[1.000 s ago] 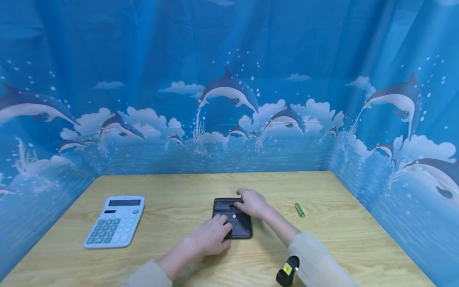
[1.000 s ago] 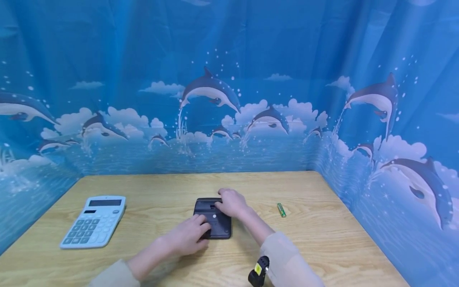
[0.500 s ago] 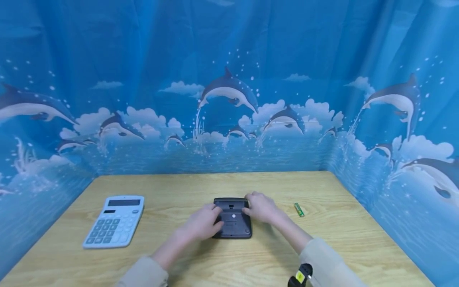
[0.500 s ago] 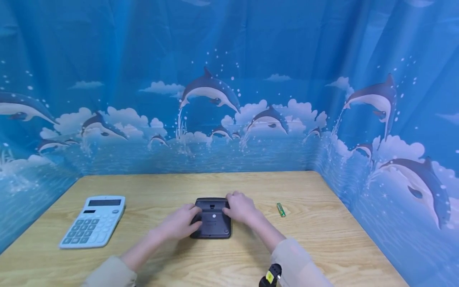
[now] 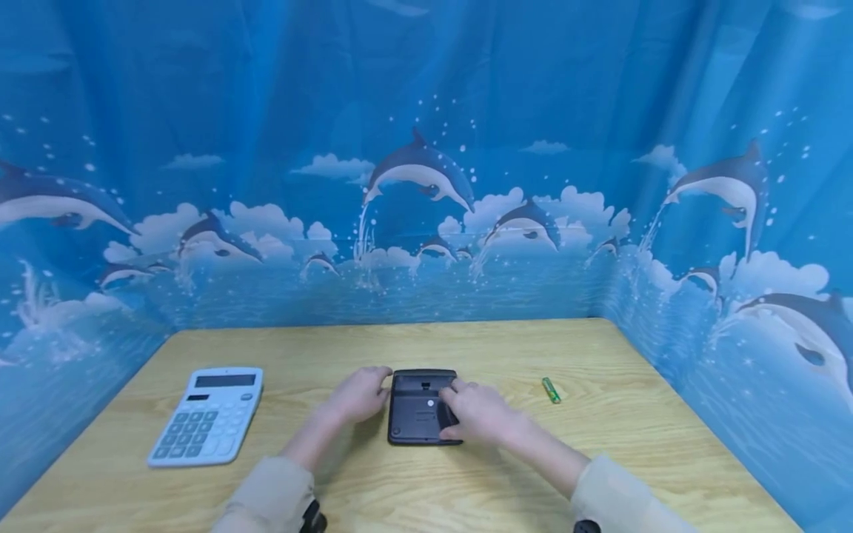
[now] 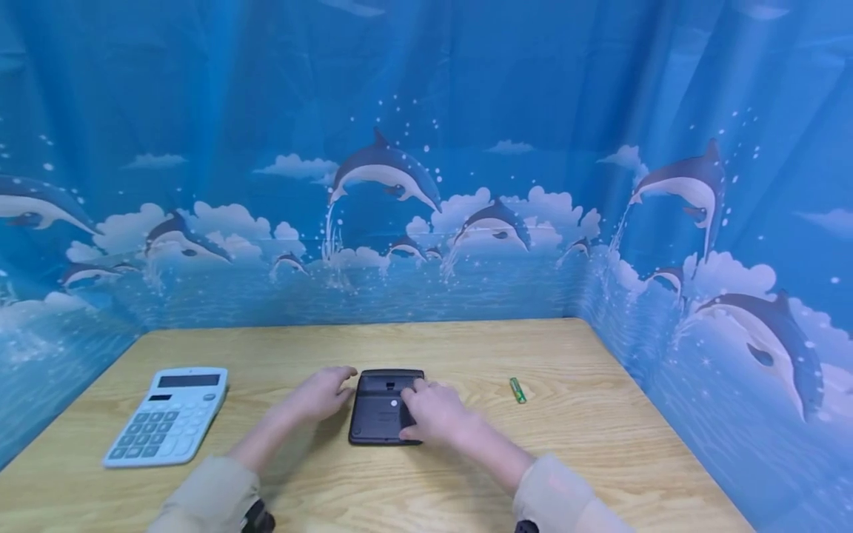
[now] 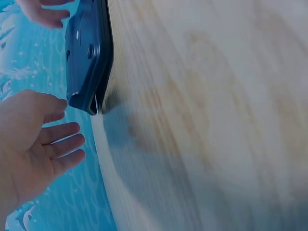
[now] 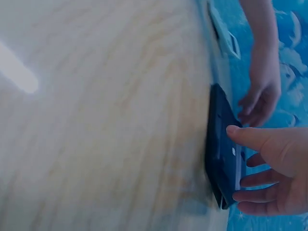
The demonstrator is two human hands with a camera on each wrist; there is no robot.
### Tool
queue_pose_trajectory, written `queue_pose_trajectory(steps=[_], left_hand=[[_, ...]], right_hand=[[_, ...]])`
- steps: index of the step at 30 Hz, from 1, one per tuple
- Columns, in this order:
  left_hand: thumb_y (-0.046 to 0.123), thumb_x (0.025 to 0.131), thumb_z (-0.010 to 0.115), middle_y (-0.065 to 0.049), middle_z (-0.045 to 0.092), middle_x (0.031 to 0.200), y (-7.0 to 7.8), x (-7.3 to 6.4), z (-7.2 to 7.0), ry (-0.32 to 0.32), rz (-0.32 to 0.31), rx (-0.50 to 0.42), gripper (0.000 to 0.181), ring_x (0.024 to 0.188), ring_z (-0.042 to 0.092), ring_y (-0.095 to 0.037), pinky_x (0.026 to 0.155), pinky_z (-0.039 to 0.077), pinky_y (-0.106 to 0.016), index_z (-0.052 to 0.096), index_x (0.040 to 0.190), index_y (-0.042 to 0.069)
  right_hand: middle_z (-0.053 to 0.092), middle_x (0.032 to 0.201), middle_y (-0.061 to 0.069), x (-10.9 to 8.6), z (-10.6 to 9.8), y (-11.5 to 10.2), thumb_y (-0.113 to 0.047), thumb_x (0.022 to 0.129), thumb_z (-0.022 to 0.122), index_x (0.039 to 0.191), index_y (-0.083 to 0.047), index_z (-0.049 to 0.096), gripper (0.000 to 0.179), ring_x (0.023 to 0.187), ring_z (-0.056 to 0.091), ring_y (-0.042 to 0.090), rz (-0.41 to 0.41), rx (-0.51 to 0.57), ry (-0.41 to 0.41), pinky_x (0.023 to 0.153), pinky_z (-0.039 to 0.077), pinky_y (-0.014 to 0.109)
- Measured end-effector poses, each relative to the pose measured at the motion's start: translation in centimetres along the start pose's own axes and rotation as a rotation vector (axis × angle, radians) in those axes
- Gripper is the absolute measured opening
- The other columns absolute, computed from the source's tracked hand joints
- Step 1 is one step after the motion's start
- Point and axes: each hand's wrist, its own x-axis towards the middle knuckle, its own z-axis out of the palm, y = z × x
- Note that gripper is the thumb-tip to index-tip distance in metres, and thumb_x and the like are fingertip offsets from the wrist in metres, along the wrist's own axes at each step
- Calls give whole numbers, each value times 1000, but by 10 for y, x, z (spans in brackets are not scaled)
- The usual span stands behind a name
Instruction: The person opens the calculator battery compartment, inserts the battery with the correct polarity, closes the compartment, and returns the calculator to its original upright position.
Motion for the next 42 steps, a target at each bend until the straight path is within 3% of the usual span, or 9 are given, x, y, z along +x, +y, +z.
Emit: queue_pose_trajectory(steps=[12,16,22,35,42], left_hand=[[0,80,62,-11,64,108,-5,15,7,-97,36,126,40,99,60,-27,87,49,-41,58,120,6],[2,81,63,-8,65,103,-9,19,11,-91,70,193,35,93,61,-25,83,50,-39,60,115,9],[-2,74,65,-8,64,111,-16,20,17,-90,111,228,48,97,60,-25,86,48,-40,59,120,10],[3,79,65,-8,61,119,-18,20,13,-54,146,204,44,106,57,-26,92,45,-41,59,122,10],[8,83,65,-10,64,113,-20,21,8,-26,207,178,49,89,63,-25,82,50,-39,52,130,10]], right_hand=[[51,103,12,-6,19,-11,-51,74,70,123,-4,53,70,82,60,23,-84,-81,58,68,53,32],[51,104,12,-7,21,-12,-49,76,69,123,-4,53,67,82,60,23,-100,-63,62,69,53,31],[48,114,12,-5,24,-12,-45,78,70,126,-7,52,64,89,59,25,-115,-28,49,71,53,33],[29,138,21,0,22,1,-38,75,74,138,-10,39,78,109,49,40,-54,217,2,87,48,45],[29,140,19,3,23,10,-34,72,77,137,-11,42,77,114,45,39,-37,300,-7,93,45,44]])
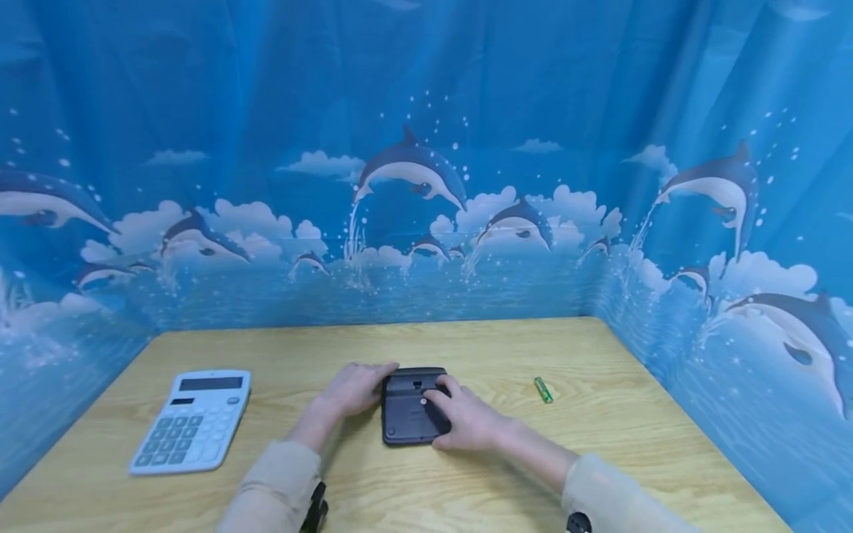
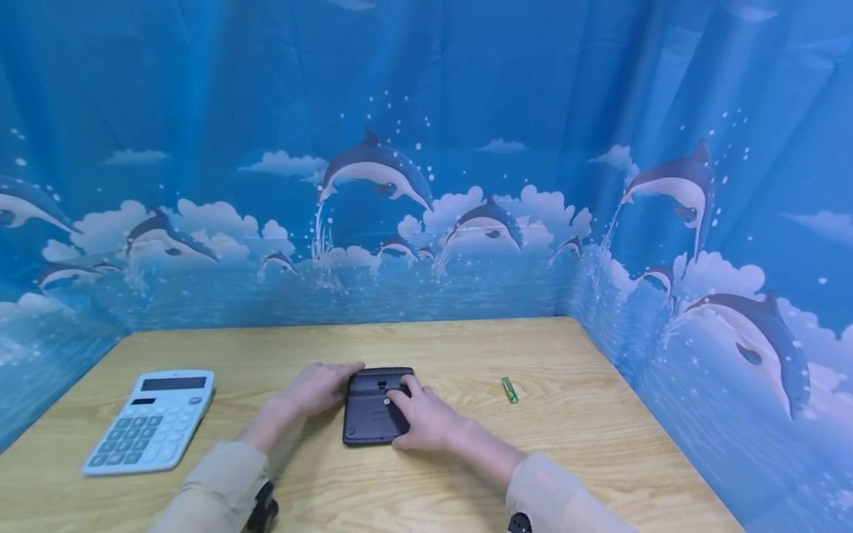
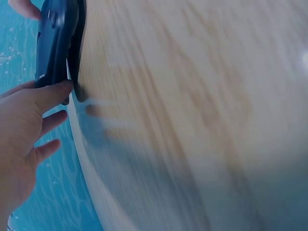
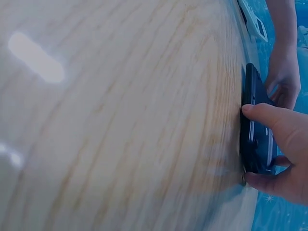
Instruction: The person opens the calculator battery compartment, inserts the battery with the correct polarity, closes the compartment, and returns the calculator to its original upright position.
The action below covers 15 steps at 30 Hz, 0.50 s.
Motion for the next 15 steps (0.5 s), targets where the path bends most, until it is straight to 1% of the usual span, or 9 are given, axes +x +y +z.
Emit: queue_pose_trajectory(steps=[2,4,9,12,15], left_hand=[[10,83,65,-11,64,113,-2,0,0,6,8,-7,50,87,63,-25,81,50,-39,51,132,10],[12,84,66,-10,63,115,-3,-1,0,4,12,-10,51,90,63,-25,82,50,-39,51,132,11],[13,84,66,-12,59,121,-2,-2,0,9,35,-72,49,104,58,-28,90,46,-43,51,131,9],[10,84,65,-14,57,123,0,-3,-1,24,25,-127,47,110,55,-30,94,43,-45,52,130,7],[9,85,65,-14,56,124,1,-2,-2,30,-11,-176,48,113,53,-31,95,42,-45,51,131,6]], right_hand=[[27,141,19,0,0,1,-33,72,77,137,-11,42,77,115,44,39,4,14,-3,93,44,44],[25,142,19,0,1,2,-34,72,77,138,-12,41,78,116,42,40,12,29,-1,93,44,44],[20,143,23,0,4,1,-38,70,78,138,-12,40,82,115,38,42,45,54,27,88,45,45],[23,142,24,0,5,-1,-40,72,76,138,-12,41,80,112,42,43,50,-11,40,86,46,46],[33,138,26,0,4,-4,-43,77,71,137,-10,43,74,108,49,43,9,-167,59,86,47,47]])
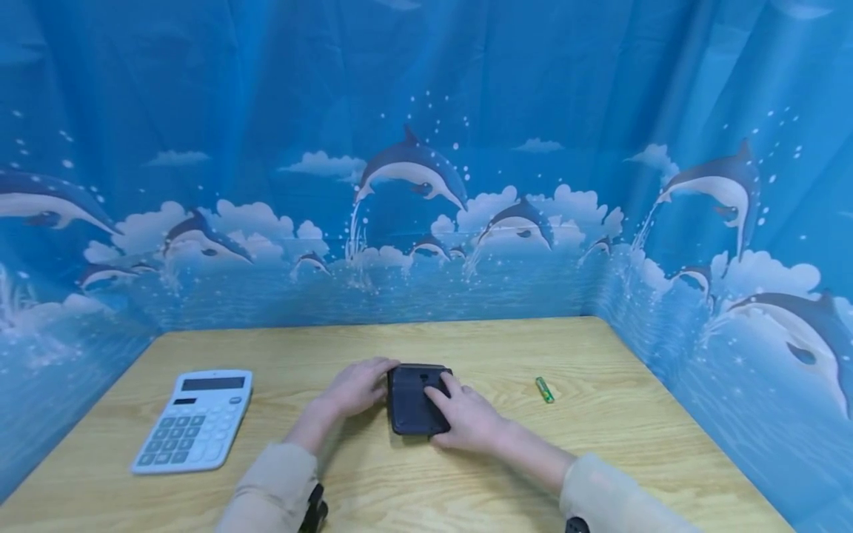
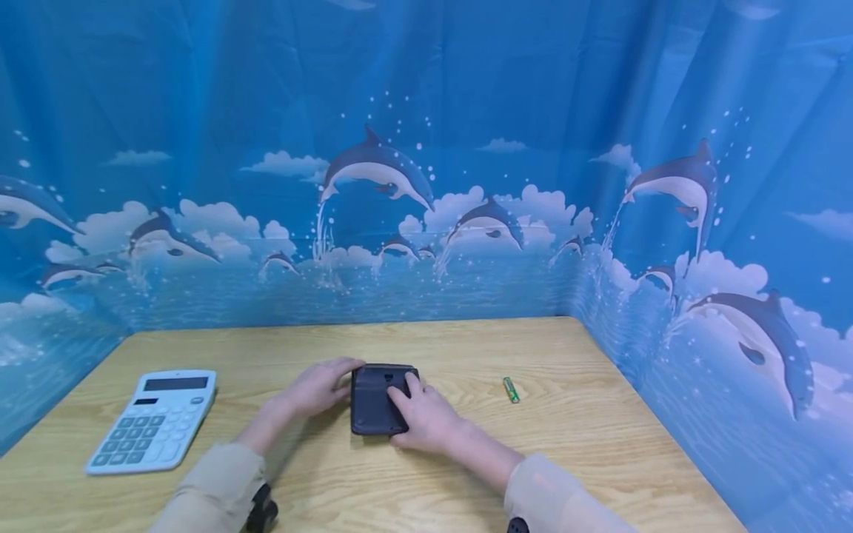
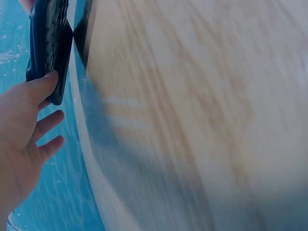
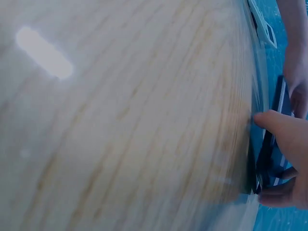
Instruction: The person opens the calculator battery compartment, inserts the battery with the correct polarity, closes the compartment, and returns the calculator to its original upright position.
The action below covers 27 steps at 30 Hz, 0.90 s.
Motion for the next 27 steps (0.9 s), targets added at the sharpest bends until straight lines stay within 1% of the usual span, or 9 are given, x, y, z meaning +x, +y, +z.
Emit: queue_pose_trajectory(steps=[2,4,7,10,14,18,22,24,27], left_hand=[[8,85,65,-14,55,125,1,1,-1,3,-29,-48,48,114,52,-31,96,41,-45,51,131,6],[8,86,64,-14,55,125,3,2,-1,2,-48,-99,47,114,52,-30,96,42,-45,50,131,4],[8,87,63,-15,55,124,6,3,-2,4,-62,-156,45,114,51,-31,96,42,-44,51,129,2],[8,86,64,-16,55,122,9,3,-2,8,-66,-174,43,113,52,-31,95,43,-44,52,127,-1],[10,86,64,-16,56,120,11,5,-3,0,-75,-190,41,110,53,-30,93,44,-43,54,124,-1],[17,86,65,-13,58,116,13,8,-2,-8,-80,-185,39,107,55,-27,90,46,-40,56,122,2],[19,86,66,-13,59,116,15,10,-3,-11,-90,-187,40,105,56,-26,88,47,-39,57,121,2],[20,86,66,-14,58,116,17,10,-5,-15,-94,-194,41,103,57,-27,86,48,-39,56,121,2],[20,85,67,-16,59,114,21,12,-7,-3,-89,-213,41,100,57,-28,84,49,-40,57,120,1]], right_hand=[[42,133,26,-1,-2,-2,-45,79,68,135,-9,47,70,107,52,41,-46,-128,39,87,47,46],[51,125,23,-1,-3,-4,-47,80,66,131,-9,51,66,104,56,37,-89,-245,99,85,48,45],[60,115,18,-2,-5,-6,-49,81,64,125,-9,56,61,100,59,30,-132,-362,175,78,52,40],[64,108,13,-2,-5,-8,-48,81,63,119,-8,61,55,93,61,25,-174,-417,242,69,54,35],[67,91,7,-1,-7,-11,-44,80,64,105,-8,67,44,76,61,19,-253,-469,364,56,53,29],[65,81,4,0,-12,-16,-40,77,68,94,-8,67,36,67,58,16,-305,-518,458,52,51,27],[62,75,4,1,-16,-23,-28,78,67,88,-8,64,23,62,56,16,-300,-584,497,48,49,26],[59,72,4,1,-18,-27,-23,79,65,87,-7,62,18,59,55,16,-272,-626,501,44,47,26],[55,68,3,2,-21,-33,-17,80,64,85,-7,59,13,56,53,15,-213,-690,485,39,44,25]])
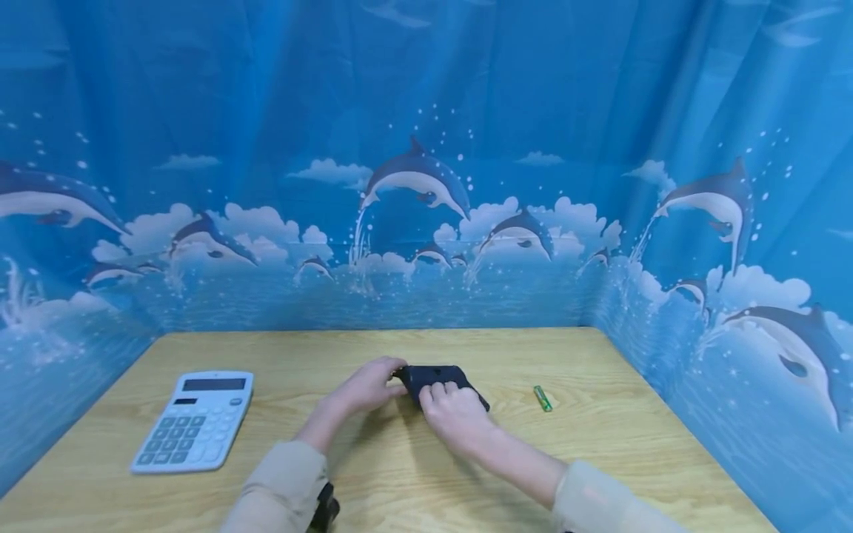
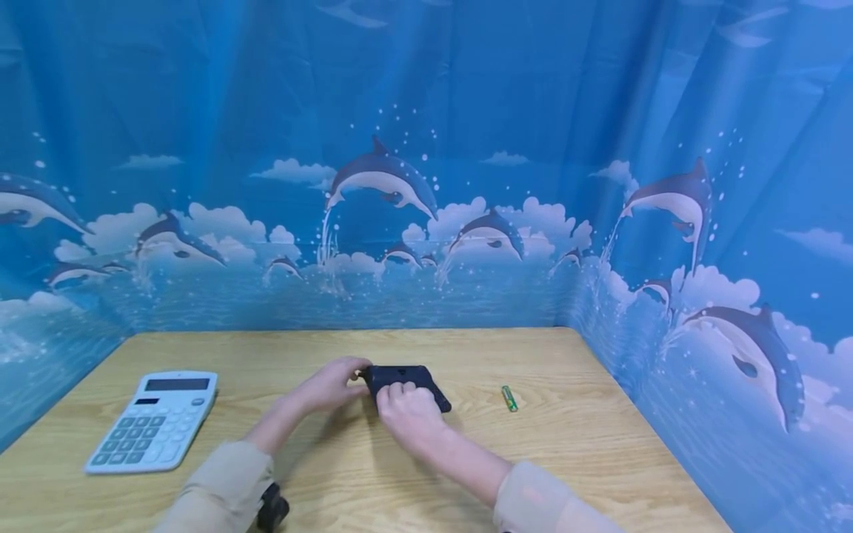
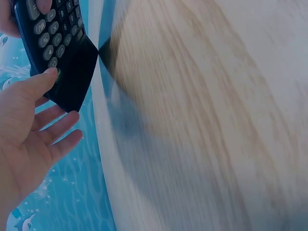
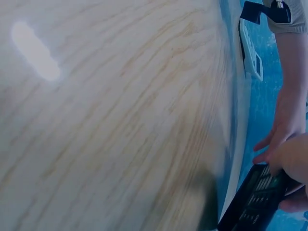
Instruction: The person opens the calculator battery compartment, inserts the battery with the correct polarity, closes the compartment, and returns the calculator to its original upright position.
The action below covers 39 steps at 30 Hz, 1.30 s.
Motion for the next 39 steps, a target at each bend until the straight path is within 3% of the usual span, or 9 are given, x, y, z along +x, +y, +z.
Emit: queue_pose_trajectory(steps=[10,15,21,26,31,39], left_hand=[[17,85,67,-19,57,117,9,4,-2,66,-24,-55,46,96,58,-28,80,51,-39,53,124,-2],[13,86,65,-24,54,121,13,6,-4,134,-57,-110,49,99,58,-35,83,50,-43,48,128,-5],[13,87,62,-20,58,118,14,4,-7,181,-147,-62,43,104,57,-33,87,48,-44,51,126,-2],[11,86,62,-18,64,104,12,2,-7,151,-147,-6,31,97,60,-31,84,49,-43,60,112,-4],[11,86,62,-18,65,99,10,1,-4,95,-141,-1,27,93,61,-30,82,50,-42,62,108,-5],[12,85,63,-18,65,93,17,2,6,45,-117,-14,28,88,62,-30,80,51,-41,62,106,-6]], right_hand=[[56,65,5,14,-8,4,-14,81,66,77,-6,57,13,55,54,16,102,-29,-87,40,47,26],[59,70,11,15,-8,15,-12,80,68,80,-3,53,17,59,56,20,198,61,-103,42,49,29],[59,67,10,14,-1,36,-9,79,67,80,-2,57,12,54,54,20,298,147,-126,39,44,27],[56,61,7,11,6,55,-10,76,68,79,-2,59,13,48,51,18,391,254,-114,37,40,26],[54,60,3,6,13,67,-11,81,68,82,-2,58,13,45,47,16,500,388,-132,36,37,26],[46,53,-1,-3,20,72,-16,84,66,89,-1,60,17,41,38,11,621,470,-142,38,32,26]])
